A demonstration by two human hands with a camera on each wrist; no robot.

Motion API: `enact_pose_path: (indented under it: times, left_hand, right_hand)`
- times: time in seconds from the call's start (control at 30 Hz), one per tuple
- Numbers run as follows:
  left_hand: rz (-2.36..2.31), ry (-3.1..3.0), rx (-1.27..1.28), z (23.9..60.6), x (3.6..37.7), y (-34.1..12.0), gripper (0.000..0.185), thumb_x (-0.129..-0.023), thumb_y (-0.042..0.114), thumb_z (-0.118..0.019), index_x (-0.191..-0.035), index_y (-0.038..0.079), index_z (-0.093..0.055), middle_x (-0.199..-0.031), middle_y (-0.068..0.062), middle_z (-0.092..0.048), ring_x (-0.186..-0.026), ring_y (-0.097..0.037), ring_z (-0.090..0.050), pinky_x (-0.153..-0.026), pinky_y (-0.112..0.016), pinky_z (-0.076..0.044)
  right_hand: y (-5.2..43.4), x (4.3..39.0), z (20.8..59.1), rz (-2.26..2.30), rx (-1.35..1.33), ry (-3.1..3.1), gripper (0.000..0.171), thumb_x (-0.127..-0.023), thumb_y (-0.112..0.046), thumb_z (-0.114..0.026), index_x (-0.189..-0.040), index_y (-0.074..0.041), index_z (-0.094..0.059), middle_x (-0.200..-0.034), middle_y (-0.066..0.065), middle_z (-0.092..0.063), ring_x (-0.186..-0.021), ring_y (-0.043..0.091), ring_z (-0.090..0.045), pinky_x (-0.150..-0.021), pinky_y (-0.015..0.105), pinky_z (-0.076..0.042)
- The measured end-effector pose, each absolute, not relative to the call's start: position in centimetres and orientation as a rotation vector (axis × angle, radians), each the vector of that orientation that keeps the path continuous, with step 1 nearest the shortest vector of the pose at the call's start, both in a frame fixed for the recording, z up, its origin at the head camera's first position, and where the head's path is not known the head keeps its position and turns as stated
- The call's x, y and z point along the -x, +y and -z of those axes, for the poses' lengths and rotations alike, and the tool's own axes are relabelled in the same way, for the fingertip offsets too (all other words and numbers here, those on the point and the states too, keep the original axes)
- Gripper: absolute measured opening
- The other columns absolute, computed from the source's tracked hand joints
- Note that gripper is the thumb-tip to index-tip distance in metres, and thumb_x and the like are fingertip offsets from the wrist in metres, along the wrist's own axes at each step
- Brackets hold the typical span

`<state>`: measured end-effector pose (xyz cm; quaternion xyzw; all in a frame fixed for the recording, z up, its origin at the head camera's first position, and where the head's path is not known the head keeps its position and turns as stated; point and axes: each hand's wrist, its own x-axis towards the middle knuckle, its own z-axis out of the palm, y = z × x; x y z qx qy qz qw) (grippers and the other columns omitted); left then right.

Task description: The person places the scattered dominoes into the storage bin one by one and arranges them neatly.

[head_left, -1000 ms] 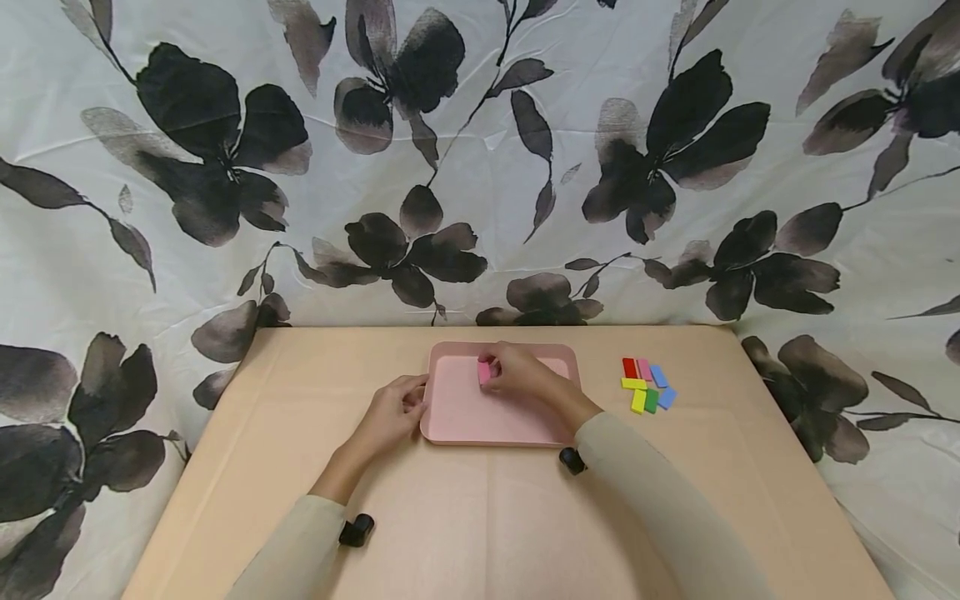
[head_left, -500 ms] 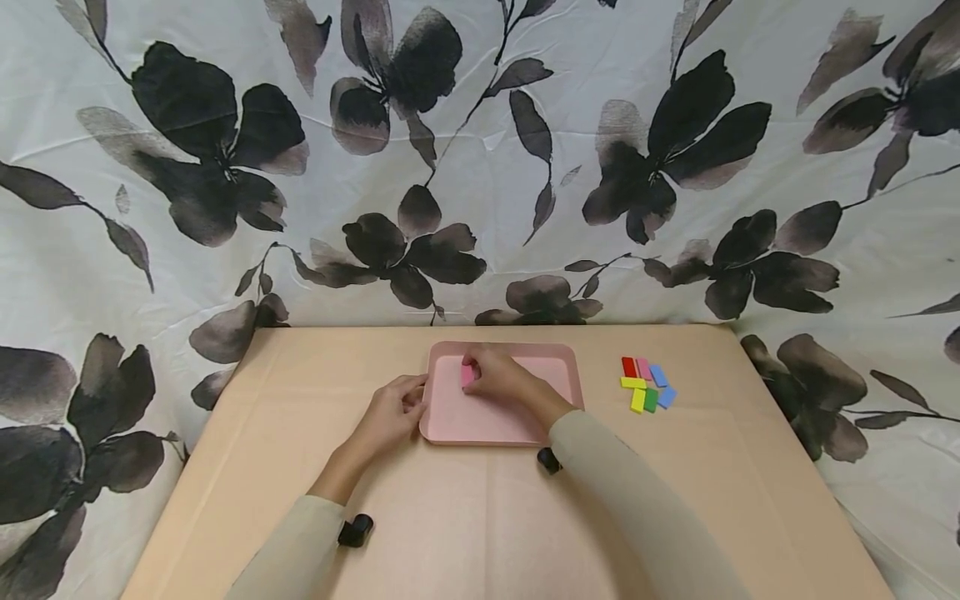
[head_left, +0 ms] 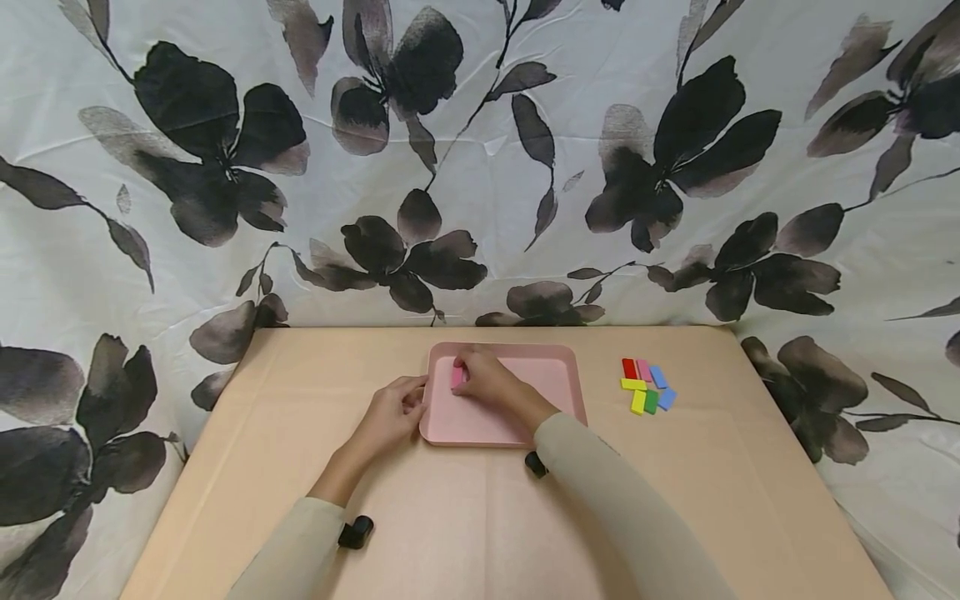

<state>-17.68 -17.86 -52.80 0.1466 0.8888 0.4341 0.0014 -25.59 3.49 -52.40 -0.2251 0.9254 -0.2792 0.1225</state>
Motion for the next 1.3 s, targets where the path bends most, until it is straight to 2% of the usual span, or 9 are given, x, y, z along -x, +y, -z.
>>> enact_pose_path:
  times: [0.1,0.3,0.7,0.8,1.03,1.3]
  left_hand:
    - [-1.361,2.783,-0.449,52.8,17.7,-17.8,0.051,-0.09,-0.005,-0.07,-0.139,-0.004,-0.061,-0.125,-0.016,-0.068,-0.089,-0.018,-0.067,-0.076,-0.024,-0.061]
    - [-1.364,2.766,-0.433,52.6,17.8,-17.6,0.051,-0.091,-0.003,-0.07,-0.141,-0.003,-0.06,-0.125,-0.015,-0.068,-0.09,-0.019,-0.066,-0.076,-0.024,-0.06]
    - [-1.38,2.784,-0.446,52.8,17.5,-17.7,0.049,-0.091,-0.002,-0.07,-0.14,-0.003,-0.061,-0.118,-0.013,-0.07,-0.088,-0.016,-0.066,-0.076,-0.025,-0.059]
    - [-1.381,2.777,-0.434,52.8,17.5,-17.7,0.05,-0.091,-0.002,-0.07,-0.14,-0.002,-0.061,-0.121,-0.013,-0.069,-0.089,-0.018,-0.067,-0.077,-0.025,-0.06]
    - [-1.38,2.77,-0.431,52.9,17.5,-17.8,0.05,-0.092,-0.003,-0.069,-0.141,-0.003,-0.06,-0.124,-0.015,-0.068,-0.091,-0.018,-0.067,-0.079,-0.028,-0.061]
    - [-1.386,2.769,-0.44,52.9,17.5,-17.8,0.049,-0.092,-0.003,-0.068,-0.141,-0.003,-0.06,-0.127,-0.015,-0.068,-0.092,-0.018,-0.067,-0.079,-0.03,-0.061]
  right_hand:
    - [3.7,25.5,52.3,0.831,0.645,2.691,0.042,-0.086,-0.018,-0.086,-0.118,0.0,-0.067,-0.113,0.01,-0.063,-0.103,0.022,-0.056,-0.088,0.03,-0.052]
    - [4.2,25.8,52.3,0.843,0.624,2.679,0.042,-0.084,-0.016,-0.086,-0.119,0.0,-0.068,-0.107,0.008,-0.062,-0.095,0.02,-0.055,-0.084,0.029,-0.052]
    - [3.8,25.8,53.2,0.88,0.679,2.694,0.04,-0.086,-0.013,-0.084,-0.12,-0.001,-0.069,-0.108,0.009,-0.064,-0.099,0.019,-0.055,-0.086,0.027,-0.05]
    - [3.7,25.7,53.3,0.887,0.671,2.692,0.041,-0.086,-0.013,-0.084,-0.121,-0.001,-0.069,-0.111,0.009,-0.064,-0.101,0.019,-0.055,-0.089,0.028,-0.051]
    - [3.5,25.7,53.2,0.856,0.656,2.698,0.035,-0.087,-0.02,-0.085,-0.114,-0.006,-0.069,-0.103,0.006,-0.059,-0.097,0.019,-0.052,-0.083,0.028,-0.049]
    - [3.5,25.5,53.0,0.84,0.633,2.705,0.037,-0.088,-0.021,-0.083,-0.118,-0.006,-0.067,-0.105,0.006,-0.057,-0.097,0.018,-0.051,-0.084,0.028,-0.048]
